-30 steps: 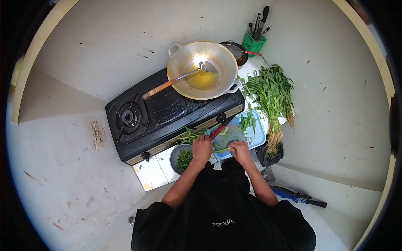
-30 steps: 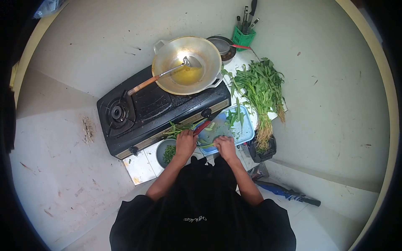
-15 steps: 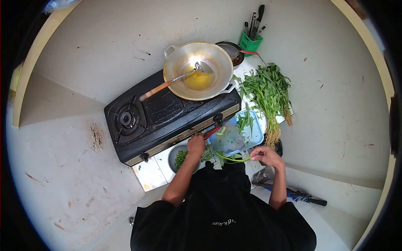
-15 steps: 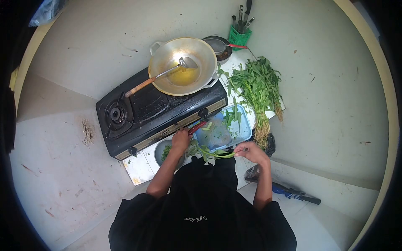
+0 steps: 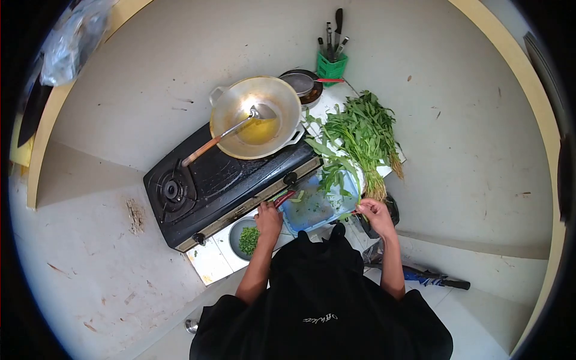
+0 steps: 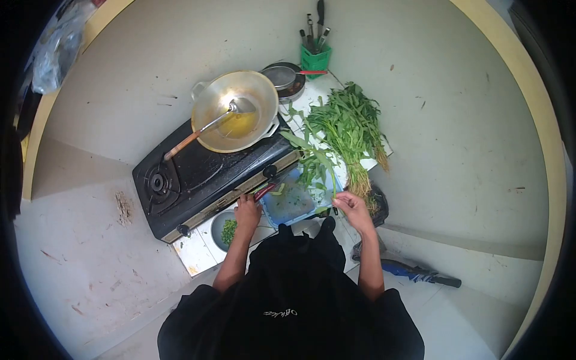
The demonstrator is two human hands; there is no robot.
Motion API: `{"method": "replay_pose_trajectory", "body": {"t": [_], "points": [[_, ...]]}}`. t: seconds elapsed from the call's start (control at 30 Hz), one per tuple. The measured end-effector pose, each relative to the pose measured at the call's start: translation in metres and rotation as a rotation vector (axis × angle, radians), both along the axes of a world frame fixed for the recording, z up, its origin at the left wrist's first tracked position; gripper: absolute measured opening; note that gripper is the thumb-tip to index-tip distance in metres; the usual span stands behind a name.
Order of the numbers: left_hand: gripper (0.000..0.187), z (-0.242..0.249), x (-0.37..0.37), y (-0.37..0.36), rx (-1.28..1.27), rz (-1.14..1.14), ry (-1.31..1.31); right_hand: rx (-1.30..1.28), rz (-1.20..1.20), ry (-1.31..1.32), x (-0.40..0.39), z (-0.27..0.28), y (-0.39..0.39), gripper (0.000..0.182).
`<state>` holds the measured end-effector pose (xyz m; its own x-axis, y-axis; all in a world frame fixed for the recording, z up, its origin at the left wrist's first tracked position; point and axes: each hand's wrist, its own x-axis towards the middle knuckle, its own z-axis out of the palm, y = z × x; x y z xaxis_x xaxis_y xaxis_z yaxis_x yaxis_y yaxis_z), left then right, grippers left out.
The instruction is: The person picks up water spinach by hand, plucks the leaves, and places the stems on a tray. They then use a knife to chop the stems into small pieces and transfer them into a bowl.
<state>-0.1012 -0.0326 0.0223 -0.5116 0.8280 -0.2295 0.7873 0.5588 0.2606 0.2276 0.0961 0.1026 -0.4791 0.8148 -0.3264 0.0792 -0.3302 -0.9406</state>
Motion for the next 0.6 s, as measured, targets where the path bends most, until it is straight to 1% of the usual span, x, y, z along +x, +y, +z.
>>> {"method": "replay_pose_trajectory", "body": {"t": [0.03,0.07,0.13,0.17,0.23,0.27,0.33,0.37,0.43,0.47,0.53,0.57,0.6], "points": [[0.052,0.011,0.004,0.003,-0.058,0.025,-0.044,0.005,-0.033,0.019,-0.001,-0.005,-0.001,0.014],[0.052,0.022,0.011,0.006,-0.055,0.015,-0.04,0.008,-0.042,0.023,-0.002,-0.009,-0.002,0.014],[0.059,0.052,0.028,0.012,-0.023,0.015,-0.096,0.018,-0.103,0.109,-0.006,-0.014,-0.003,0.015],[0.059,0.078,0.036,0.021,0.061,-0.035,-0.264,0.04,-0.143,0.129,-0.01,-0.012,-0.003,0.014],[0.049,0.082,0.053,0.036,0.411,-0.307,-0.523,0.054,-0.169,0.106,-0.016,-0.009,-0.004,0.015],[0.049,0.088,0.071,0.05,0.414,-0.313,-0.519,0.071,-0.192,0.083,-0.016,-0.007,-0.001,0.015],[0.037,0.115,0.106,0.075,0.525,-0.476,-0.812,0.082,-0.226,0.099,-0.016,-0.01,0.001,0.018],[0.037,0.112,0.114,0.083,0.527,-0.481,-0.814,0.103,-0.228,0.133,-0.015,-0.012,0.004,0.019],[0.024,0.106,0.126,0.097,0.479,-0.571,-0.756,0.107,-0.252,0.171,-0.013,-0.01,0.006,0.019],[0.024,0.104,0.13,0.1,0.48,-0.578,-0.757,0.111,-0.258,0.172,-0.011,-0.009,0.008,0.019],[0.016,0.107,0.135,0.108,0.501,-0.531,-0.811,0.134,-0.238,0.171,-0.006,-0.004,0.01,0.017],[0.016,0.108,0.138,0.109,0.497,-0.539,-0.812,0.145,-0.247,0.162,-0.005,-0.002,0.01,0.015],[0.015,0.112,0.139,0.109,0.5,-0.549,-0.736,0.143,-0.254,0.163,-0.004,-0.002,0.008,0.015]]}}
